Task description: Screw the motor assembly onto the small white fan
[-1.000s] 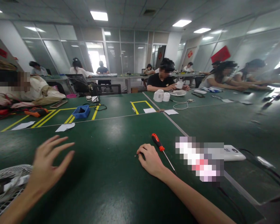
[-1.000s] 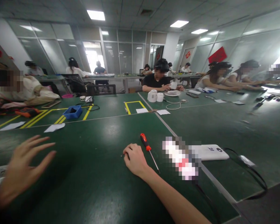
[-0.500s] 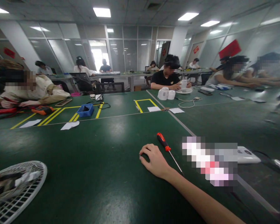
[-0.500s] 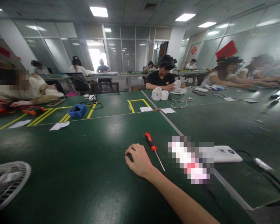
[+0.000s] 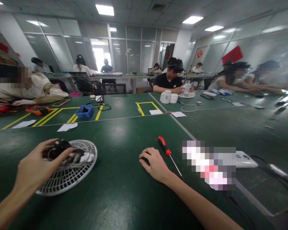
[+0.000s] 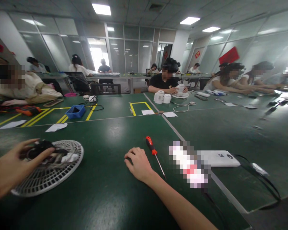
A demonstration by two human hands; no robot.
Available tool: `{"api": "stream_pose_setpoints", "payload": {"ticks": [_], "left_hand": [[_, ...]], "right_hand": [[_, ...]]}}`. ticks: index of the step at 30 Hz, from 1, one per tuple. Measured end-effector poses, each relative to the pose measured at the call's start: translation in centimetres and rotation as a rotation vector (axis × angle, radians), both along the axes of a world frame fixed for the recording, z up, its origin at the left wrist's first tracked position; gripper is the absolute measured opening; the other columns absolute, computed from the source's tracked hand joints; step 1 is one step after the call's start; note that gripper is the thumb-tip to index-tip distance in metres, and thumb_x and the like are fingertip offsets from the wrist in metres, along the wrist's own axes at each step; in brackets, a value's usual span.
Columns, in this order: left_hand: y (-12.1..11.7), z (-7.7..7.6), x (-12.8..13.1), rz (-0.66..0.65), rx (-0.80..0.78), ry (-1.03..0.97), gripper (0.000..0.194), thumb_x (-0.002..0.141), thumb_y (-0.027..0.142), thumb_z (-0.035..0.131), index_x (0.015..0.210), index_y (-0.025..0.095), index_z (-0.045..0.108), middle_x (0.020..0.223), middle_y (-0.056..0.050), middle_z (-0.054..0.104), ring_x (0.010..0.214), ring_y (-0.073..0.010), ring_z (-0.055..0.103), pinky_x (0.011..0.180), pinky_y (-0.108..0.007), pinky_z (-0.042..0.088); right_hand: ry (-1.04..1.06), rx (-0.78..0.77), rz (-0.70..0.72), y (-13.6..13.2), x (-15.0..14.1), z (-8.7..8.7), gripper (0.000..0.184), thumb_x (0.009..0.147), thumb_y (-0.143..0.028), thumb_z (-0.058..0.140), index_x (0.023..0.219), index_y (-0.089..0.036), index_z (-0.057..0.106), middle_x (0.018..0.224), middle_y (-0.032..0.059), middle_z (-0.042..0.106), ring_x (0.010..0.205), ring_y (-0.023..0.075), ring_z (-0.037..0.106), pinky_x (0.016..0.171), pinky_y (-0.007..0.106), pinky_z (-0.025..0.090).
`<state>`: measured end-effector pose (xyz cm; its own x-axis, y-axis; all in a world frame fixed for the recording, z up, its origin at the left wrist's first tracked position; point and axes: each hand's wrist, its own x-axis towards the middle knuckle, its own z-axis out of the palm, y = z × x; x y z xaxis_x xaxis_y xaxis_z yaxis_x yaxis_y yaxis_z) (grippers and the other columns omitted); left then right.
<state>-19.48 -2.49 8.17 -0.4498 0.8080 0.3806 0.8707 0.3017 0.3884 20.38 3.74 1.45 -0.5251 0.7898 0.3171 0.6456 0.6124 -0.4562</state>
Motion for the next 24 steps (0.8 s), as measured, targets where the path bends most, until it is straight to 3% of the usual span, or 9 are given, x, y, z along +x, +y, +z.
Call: {"api": "stream_pose_setpoints", "payload": {"ticks": [2,5,9,12,19,24], "left_hand": [[0.9,0.4,2.4,-0.045,-0.087,-0.125,0.074,0.079,0.073,0.065,0.137,0.028,0.055,0.112,-0.004,0.074,0.096,-0.0286,0.074,0.095,-0.058,0.057],[2.0,0.4,5.8,-0.317,-0.036,-0.225,0.088,0.076,0.072,0.069,0.148,0.026,0.044,0.120,-0.009,0.073,0.101,-0.0299,0.075,0.095,-0.055,0.058],[3.4,-0.3,8.4,-0.668,0.023,-0.184,0.096,0.074,0.064,0.076,0.153,0.025,0.038,0.126,-0.014,0.071,0.117,-0.0349,0.070,0.102,-0.058,0.055],[4.3,-0.6,10.2,-0.840,0.004,-0.150,0.089,0.078,0.054,0.078,0.153,0.029,0.037,0.131,-0.009,0.070,0.126,-0.0316,0.065,0.110,-0.055,0.050],[5.6,-1.4,15.5,-0.905,0.112,-0.250,0.067,0.081,0.033,0.076,0.143,0.025,0.053,0.121,-0.008,0.074,0.112,-0.0262,0.072,0.104,-0.049,0.056],[6.3,-1.7,16.3,-0.871,0.140,-0.268,0.066,0.078,0.031,0.079,0.139,0.025,0.055,0.120,-0.008,0.075,0.105,-0.0257,0.074,0.100,-0.049,0.058]], "right_hand": [[0.050,-0.014,0.003,0.0,0.0,-0.1,0.006,0.093,-0.017,0.066,0.094,-0.019,0.072,0.103,0.0085,0.070,0.103,0.0246,0.061,0.091,0.041,0.045],[0.184,-0.055,-0.058,0.2,0.0,-0.2,0.006,0.092,-0.018,0.066,0.088,-0.020,0.069,0.096,0.0067,0.071,0.095,0.0236,0.063,0.088,0.040,0.046],[0.374,-0.088,-0.222,0.5,0.3,-0.3,0.012,0.099,-0.026,0.053,0.091,-0.021,0.061,0.084,0.0034,0.069,0.078,0.0202,0.064,0.075,0.033,0.048],[0.508,-0.139,-0.300,0.6,0.5,-0.5,0.017,0.103,-0.035,0.046,0.094,-0.023,0.054,0.065,-0.0034,0.061,0.059,0.0169,0.060,0.060,0.027,0.045],[0.688,-0.218,-0.315,0.5,0.4,-0.7,0.028,0.102,-0.052,0.040,0.093,-0.026,0.044,0.054,-0.0095,0.048,0.046,0.0148,0.052,0.048,0.024,0.040],[0.759,-0.147,-0.374,0.7,0.8,-0.3,0.025,0.105,-0.050,0.037,0.097,-0.026,0.040,0.056,-0.0096,0.051,0.049,0.0148,0.053,0.055,0.026,0.043]]}}
